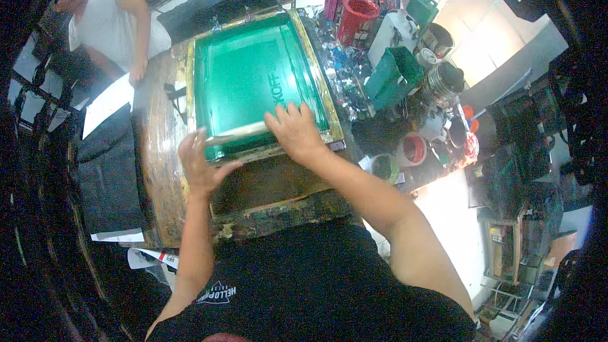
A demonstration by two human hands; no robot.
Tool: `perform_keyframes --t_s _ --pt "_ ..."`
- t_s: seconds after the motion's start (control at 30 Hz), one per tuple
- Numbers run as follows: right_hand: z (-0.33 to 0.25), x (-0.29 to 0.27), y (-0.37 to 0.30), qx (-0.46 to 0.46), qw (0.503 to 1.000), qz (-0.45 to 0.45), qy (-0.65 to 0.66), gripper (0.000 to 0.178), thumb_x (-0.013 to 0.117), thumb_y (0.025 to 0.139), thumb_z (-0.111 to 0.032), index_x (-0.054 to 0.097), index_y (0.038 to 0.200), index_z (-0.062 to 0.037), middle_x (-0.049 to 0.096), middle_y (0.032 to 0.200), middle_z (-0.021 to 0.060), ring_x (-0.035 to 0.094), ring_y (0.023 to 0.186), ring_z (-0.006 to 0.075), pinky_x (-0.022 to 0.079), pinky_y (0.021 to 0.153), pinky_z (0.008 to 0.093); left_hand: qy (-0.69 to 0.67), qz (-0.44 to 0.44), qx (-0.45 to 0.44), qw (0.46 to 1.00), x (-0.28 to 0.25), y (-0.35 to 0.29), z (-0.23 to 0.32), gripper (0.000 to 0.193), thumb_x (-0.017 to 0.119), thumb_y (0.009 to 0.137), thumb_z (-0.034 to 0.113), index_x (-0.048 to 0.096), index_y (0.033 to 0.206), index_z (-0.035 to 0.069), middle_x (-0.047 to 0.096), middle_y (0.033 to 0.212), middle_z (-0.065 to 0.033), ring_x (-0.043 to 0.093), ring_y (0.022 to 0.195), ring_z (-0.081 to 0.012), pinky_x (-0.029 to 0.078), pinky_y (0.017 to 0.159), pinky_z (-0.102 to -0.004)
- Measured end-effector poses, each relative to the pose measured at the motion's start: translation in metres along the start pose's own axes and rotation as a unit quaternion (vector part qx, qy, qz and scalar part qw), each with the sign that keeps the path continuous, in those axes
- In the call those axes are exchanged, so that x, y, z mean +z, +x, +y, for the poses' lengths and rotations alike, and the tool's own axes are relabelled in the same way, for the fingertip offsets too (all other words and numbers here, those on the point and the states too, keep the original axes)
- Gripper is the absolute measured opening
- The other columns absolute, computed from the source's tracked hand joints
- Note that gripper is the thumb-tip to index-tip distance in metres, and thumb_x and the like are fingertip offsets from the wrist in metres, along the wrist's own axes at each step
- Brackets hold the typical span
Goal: The person performs a series of screen-printing operations by placing black bags onto a template, lowering a green printing frame, and using a squeegee to apply ink before setting the printed bags aside.
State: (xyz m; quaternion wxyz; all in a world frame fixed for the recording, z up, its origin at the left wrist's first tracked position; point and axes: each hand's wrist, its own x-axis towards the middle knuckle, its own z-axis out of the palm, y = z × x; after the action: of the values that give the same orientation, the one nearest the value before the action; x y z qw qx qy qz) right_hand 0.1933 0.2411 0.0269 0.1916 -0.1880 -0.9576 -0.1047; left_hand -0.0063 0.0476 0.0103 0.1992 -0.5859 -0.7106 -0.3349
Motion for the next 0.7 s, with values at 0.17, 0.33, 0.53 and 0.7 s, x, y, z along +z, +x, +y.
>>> perform_keyframes --t_s 0.17,0.33,0.53,0.7 --pt "-0.017 -0.007 -0.024 0.022 0.998 -0.048 0.045 0.057 0.079 0.078 -0.045 0.06 0.119 -0.011 0.059 0.11 0.0095 0.053 0.104 0.0281 0.038 0.091 0.0464 0.114 -0.126 -0.277 0.946 -0.009 -0.057 -0.024 0.101 0.094 0.052 0.06 0.062 0.128 0.003 0.052 0.125 -0.015 0.044 0.123 -0.0371 0.034 0.104 -0.0516" --pt "-0.017 -0.024 -0.011 0.039 0.995 -0.045 0.082 0.054 0.076 0.081 -0.048 0.061 0.116 -0.0099 0.056 0.103 0.0099 0.052 0.1 0.0287 0.038 0.09 0.0463 0.144 -0.094 -0.28 0.944 -0.013 -0.071 -0.027 0.098 0.095 0.049 0.059 0.066 0.124 0.002 0.056 0.12 -0.0133 0.047 0.12 -0.0366 0.028 0.105 -0.0541" --pt "-0.004 -0.077 0.028 0.024 0.996 0.042 0.076 0.051 0.071 0.084 -0.055 0.065 0.107 -0.01 0.056 0.095 0.009 0.052 0.093 0.0279 0.038 0.083 0.0465 -0.221 0.14 -0.32 0.911 -0.017 -0.039 -0.019 0.085 0.1 0.062 0.027 0.06 0.133 -0.001 0.067 0.117 -0.012 0.062 0.108 -0.0259 0.046 0.099 -0.0435" --pt "0.03 -0.107 0.097 0.0 0.979 0.202 -0.019 0.049 0.068 0.083 -0.06 0.066 0.093 -0.0121 0.059 0.086 0.0084 0.058 0.084 0.0283 0.041 0.079 0.0461 -0.281 0.215 -0.289 0.89 -0.053 0.068 0.005 0.075 0.089 0.082 0.018 0.05 0.142 -0.004 0.064 0.119 -0.0099 0.061 0.107 -0.0183 0.049 0.096 -0.0347"
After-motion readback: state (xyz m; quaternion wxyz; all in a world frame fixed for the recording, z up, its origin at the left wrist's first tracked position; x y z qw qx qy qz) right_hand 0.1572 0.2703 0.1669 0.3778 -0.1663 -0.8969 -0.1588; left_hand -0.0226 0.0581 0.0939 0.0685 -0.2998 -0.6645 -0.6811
